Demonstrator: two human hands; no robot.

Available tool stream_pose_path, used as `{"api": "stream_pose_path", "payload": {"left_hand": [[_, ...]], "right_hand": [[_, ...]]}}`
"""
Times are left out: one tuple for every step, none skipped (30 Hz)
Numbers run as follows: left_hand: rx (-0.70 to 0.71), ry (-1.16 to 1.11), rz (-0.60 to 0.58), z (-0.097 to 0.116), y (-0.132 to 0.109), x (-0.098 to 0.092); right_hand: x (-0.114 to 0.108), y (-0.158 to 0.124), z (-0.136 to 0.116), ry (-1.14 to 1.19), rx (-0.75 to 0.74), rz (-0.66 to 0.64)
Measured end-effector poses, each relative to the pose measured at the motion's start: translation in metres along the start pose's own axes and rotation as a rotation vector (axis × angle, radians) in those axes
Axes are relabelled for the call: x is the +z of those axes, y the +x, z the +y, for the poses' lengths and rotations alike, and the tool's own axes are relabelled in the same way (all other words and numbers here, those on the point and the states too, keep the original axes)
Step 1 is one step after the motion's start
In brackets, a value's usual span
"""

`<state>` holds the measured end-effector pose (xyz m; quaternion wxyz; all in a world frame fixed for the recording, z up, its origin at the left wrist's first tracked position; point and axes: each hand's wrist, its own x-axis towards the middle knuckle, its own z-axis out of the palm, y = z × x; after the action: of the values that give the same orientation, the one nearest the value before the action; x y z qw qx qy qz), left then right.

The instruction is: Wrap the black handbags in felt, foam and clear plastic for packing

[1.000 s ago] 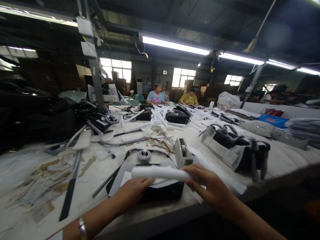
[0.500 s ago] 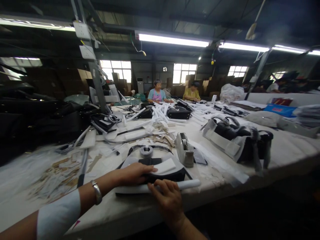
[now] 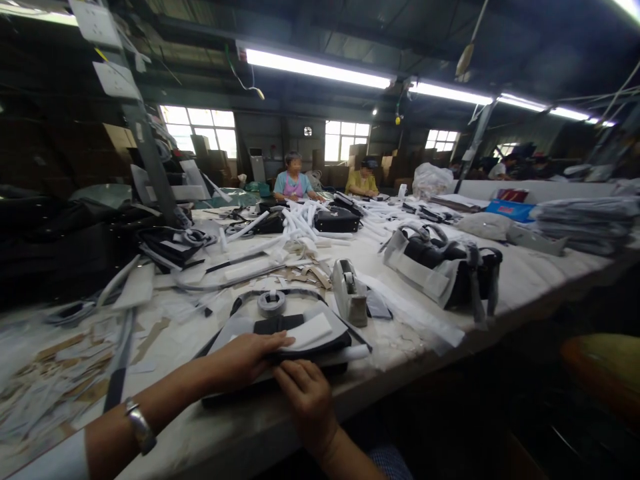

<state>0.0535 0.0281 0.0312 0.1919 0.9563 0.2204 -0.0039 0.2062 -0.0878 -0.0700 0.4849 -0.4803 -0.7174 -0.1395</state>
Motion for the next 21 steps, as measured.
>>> {"api": "stream_pose_path", "payload": {"left_hand": [[-0.006,-0.001,0.003,0.002,-0.001,0.0],[-0.012,-0.001,0.006,0.004,-0.002,0.001],[-0.018,0.002,0.009,0.006,-0.003,0.003],[-0.024,0.009,0.014,0.008,-0.005,0.005],[-0.028,0.02,0.024,0.009,-0.007,0.008],[-0.034,0.036,0.039,0.01,-0.008,0.013],[-0.043,0.056,0.059,0.011,-0.01,0.018],[-0.053,0.077,0.08,0.011,-0.011,0.024],[-0.062,0.098,0.102,0.011,-0.012,0.031],[-0.072,0.118,0.123,0.011,-0.013,0.037],[-0.081,0.137,0.142,0.011,-0.014,0.042],[-0.089,0.154,0.158,0.011,-0.014,0.047],[-0.096,0.168,0.172,0.011,-0.015,0.05],[-0.102,0.176,0.184,0.012,-0.015,0.052],[-0.108,0.179,0.193,0.013,-0.015,0.053],[-0.111,0.177,0.2,0.013,-0.015,0.054],[-0.109,0.172,0.207,0.014,-0.015,0.054],[-0.105,0.168,0.214,0.014,-0.016,0.054],[-0.1,0.165,0.223,0.014,-0.016,0.054],[-0.097,0.162,0.23,0.014,-0.016,0.054],[-0.096,0.161,0.238,0.013,-0.016,0.055]], "right_hand": [[0.0,-0.001,0.001,0.031,-0.001,0.004],[-0.001,-0.002,0.002,0.059,-0.002,0.004],[-0.001,-0.003,0.004,0.085,-0.007,0.004],[-0.001,-0.004,0.006,0.109,-0.014,0.001],[-0.002,-0.005,0.008,0.133,-0.025,-0.002],[-0.004,-0.005,0.011,0.158,-0.038,-0.011],[-0.007,-0.005,0.013,0.183,-0.056,-0.023],[-0.011,-0.005,0.015,0.206,-0.077,-0.038],[-0.017,-0.004,0.016,0.226,-0.101,-0.058],[-0.025,-0.004,0.018,0.24,-0.125,-0.077],[-0.035,-0.003,0.021,0.242,-0.146,-0.089],[-0.047,-0.003,0.025,0.228,-0.155,-0.094],[-0.059,-0.003,0.029,0.196,-0.147,-0.09],[-0.072,-0.002,0.036,0.143,-0.12,-0.078],[-0.086,-0.002,0.044,0.074,-0.07,-0.071],[-0.098,-0.002,0.052,-0.006,-0.01,-0.073],[-0.109,-0.002,0.062,-0.086,0.044,-0.097],[-0.118,-0.001,0.071,-0.155,0.085,-0.142],[-0.126,-0.001,0.079,-0.204,0.108,-0.198],[-0.131,0.0,0.086,-0.231,0.114,-0.266],[-0.135,0.001,0.092,-0.244,0.11,-0.333]]}}
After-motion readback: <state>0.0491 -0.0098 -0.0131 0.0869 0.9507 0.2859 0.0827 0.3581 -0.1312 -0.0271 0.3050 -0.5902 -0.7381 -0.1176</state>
